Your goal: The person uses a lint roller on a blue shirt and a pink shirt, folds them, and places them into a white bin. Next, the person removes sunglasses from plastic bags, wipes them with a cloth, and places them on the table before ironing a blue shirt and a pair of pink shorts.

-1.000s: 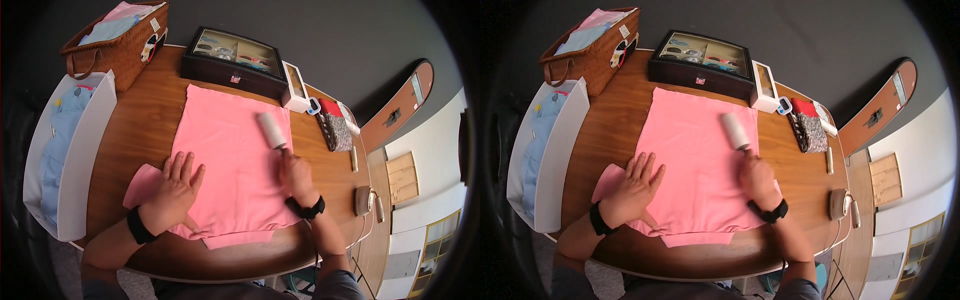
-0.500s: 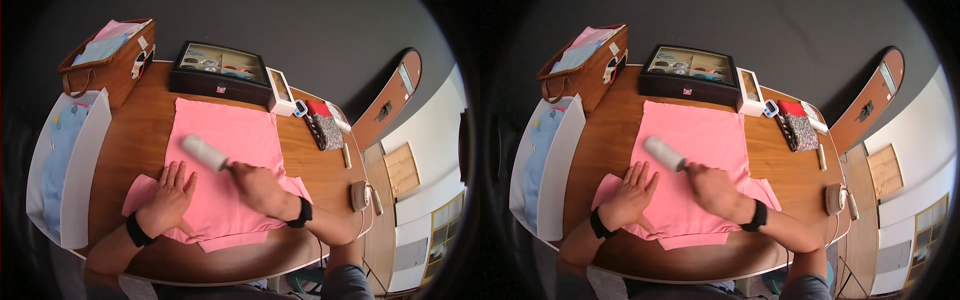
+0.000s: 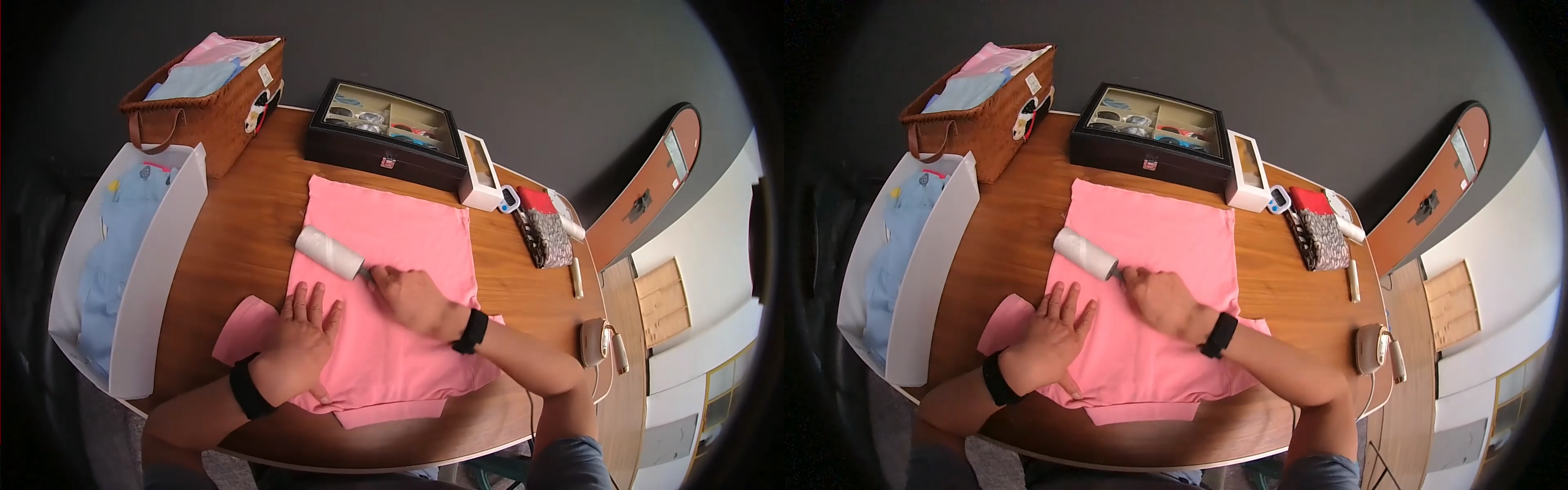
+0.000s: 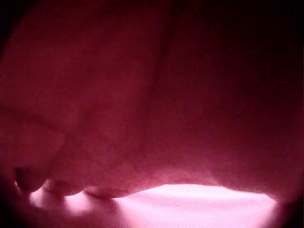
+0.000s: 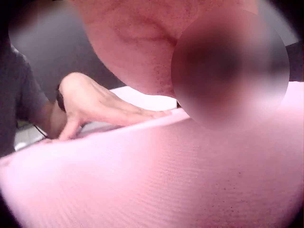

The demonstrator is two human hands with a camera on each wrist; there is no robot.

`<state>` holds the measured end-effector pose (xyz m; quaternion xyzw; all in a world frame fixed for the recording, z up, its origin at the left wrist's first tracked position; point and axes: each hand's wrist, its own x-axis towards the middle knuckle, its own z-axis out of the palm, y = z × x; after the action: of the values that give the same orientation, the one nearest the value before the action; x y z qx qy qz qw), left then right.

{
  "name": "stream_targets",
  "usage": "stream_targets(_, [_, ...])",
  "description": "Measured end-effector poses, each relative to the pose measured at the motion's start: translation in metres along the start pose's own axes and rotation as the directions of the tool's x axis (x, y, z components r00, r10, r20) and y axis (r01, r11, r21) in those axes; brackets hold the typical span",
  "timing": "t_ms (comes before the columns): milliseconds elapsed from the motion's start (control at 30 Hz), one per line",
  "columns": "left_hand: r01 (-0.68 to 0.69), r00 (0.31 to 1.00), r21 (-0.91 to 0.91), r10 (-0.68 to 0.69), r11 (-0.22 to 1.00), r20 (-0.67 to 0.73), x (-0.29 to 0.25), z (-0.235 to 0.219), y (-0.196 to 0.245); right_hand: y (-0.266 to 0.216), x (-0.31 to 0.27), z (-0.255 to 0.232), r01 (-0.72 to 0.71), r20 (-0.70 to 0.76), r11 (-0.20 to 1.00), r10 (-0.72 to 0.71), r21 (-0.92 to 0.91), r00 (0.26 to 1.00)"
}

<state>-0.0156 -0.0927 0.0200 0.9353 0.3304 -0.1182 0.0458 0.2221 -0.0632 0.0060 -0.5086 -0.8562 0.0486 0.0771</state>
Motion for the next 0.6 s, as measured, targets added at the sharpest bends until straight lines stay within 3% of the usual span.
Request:
stream_targets(33, [0.006,1.000,0.005,-0.006,1.000,-0.004,-0.001,-0.001,0.001,0.016,0.006,0.005,0.025,-0.040,0.995,-0.029,-0.092,0.999])
stream_targets(200, [0.001,1.000,0.027,-0.001,1.000,-0.006,-0.003,-0.003,0.002,0.092,0.046,0.005,-0.200,-0.109,0.941,0.176,-0.274,0.978])
stream_targets(400, [-0.003,0.999,0.024,0.004,1.000,-0.045,-0.002,0.001,-0.001,0.083,0.053,0.002,-0.166,-0.128,0.953,0.137,-0.253,0.982])
stream_targets(467, [-0.007,0.999,0.013,0.008,1.000,-0.049,-0.004,0.001,-0.001,0.062,0.052,-0.007,0.026,-0.101,0.962,-0.055,-0.272,0.993])
stream_targets(533, [-0.008,0.999,0.021,0.009,1.000,-0.044,-0.003,0.001,-0.001,0.048,0.054,-0.006,0.083,-0.053,0.961,-0.100,-0.264,0.994])
stream_targets(600, [0.004,1.000,0.007,-0.004,1.000,-0.025,-0.002,0.000,0.001,0.044,0.060,-0.003,0.292,0.037,0.933,-0.291,-0.212,0.956])
